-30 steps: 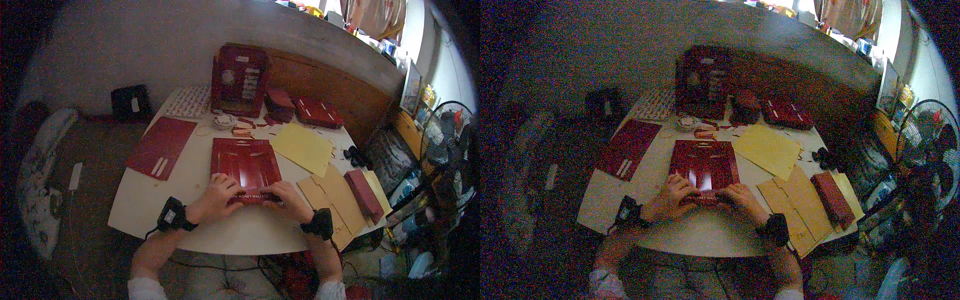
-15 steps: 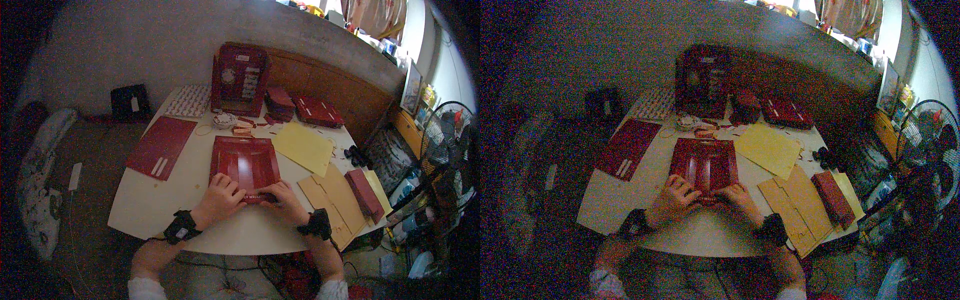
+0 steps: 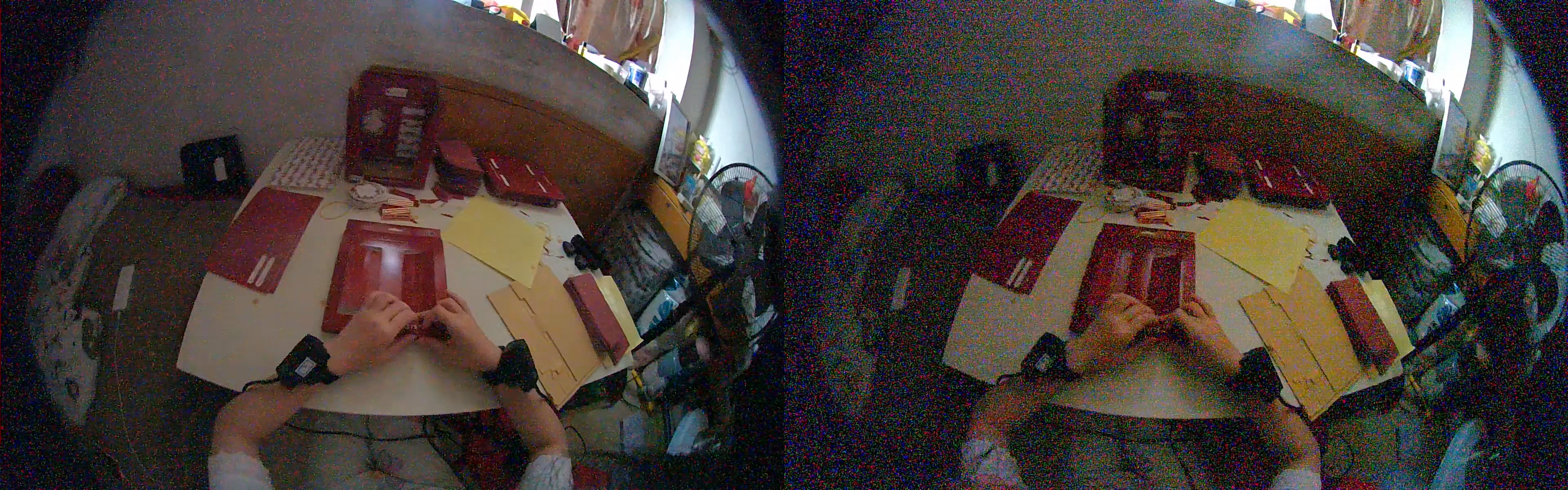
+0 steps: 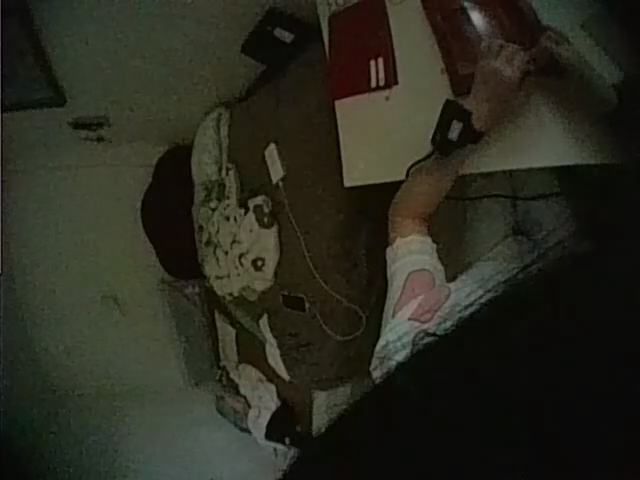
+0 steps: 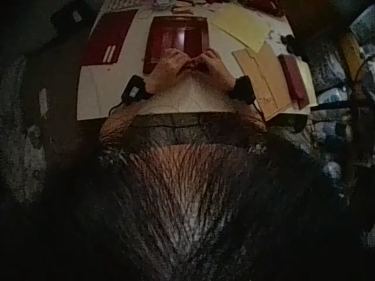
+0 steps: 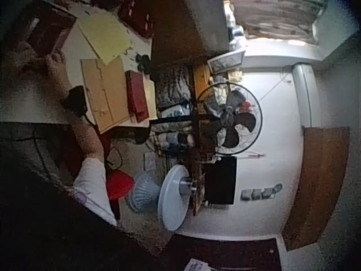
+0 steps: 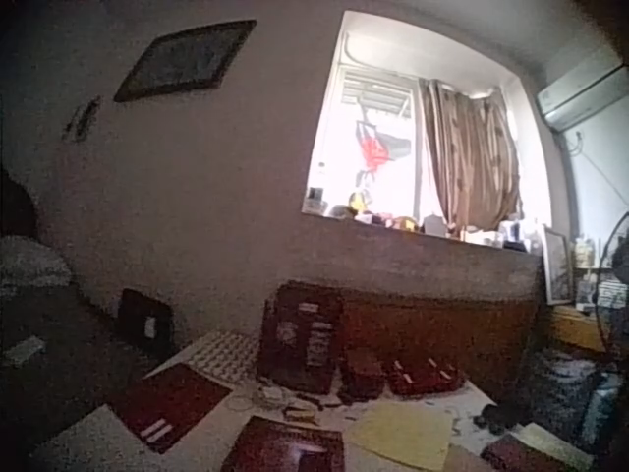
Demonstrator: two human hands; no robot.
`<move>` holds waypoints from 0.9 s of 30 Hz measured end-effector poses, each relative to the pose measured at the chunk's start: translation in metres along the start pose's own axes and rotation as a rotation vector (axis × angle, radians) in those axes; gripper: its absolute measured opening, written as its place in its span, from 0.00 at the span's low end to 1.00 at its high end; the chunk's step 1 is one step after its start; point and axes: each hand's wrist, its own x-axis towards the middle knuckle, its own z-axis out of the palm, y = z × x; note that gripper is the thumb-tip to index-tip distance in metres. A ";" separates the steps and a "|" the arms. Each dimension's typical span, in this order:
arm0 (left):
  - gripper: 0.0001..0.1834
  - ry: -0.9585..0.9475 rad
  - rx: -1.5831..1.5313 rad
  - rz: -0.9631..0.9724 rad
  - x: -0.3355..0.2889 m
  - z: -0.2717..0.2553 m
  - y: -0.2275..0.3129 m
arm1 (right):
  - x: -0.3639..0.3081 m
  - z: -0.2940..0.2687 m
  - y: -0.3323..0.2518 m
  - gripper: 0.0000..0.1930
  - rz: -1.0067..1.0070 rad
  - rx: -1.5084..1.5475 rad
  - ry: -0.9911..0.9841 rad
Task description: Assembling a cardboard gift box by folding edges and securing tabs.
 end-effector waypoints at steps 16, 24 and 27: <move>0.19 -0.070 0.104 0.050 -0.005 0.004 -0.008 | -0.003 -0.023 0.000 0.19 -0.007 -0.059 -0.076; 0.19 -0.017 -0.034 0.024 -0.005 -0.004 -0.001 | 0.001 -0.022 -0.002 0.21 0.073 0.135 -0.160; 0.18 -0.011 -0.024 0.022 -0.006 -0.004 -0.001 | 0.002 -0.018 0.001 0.22 0.139 0.159 -0.200</move>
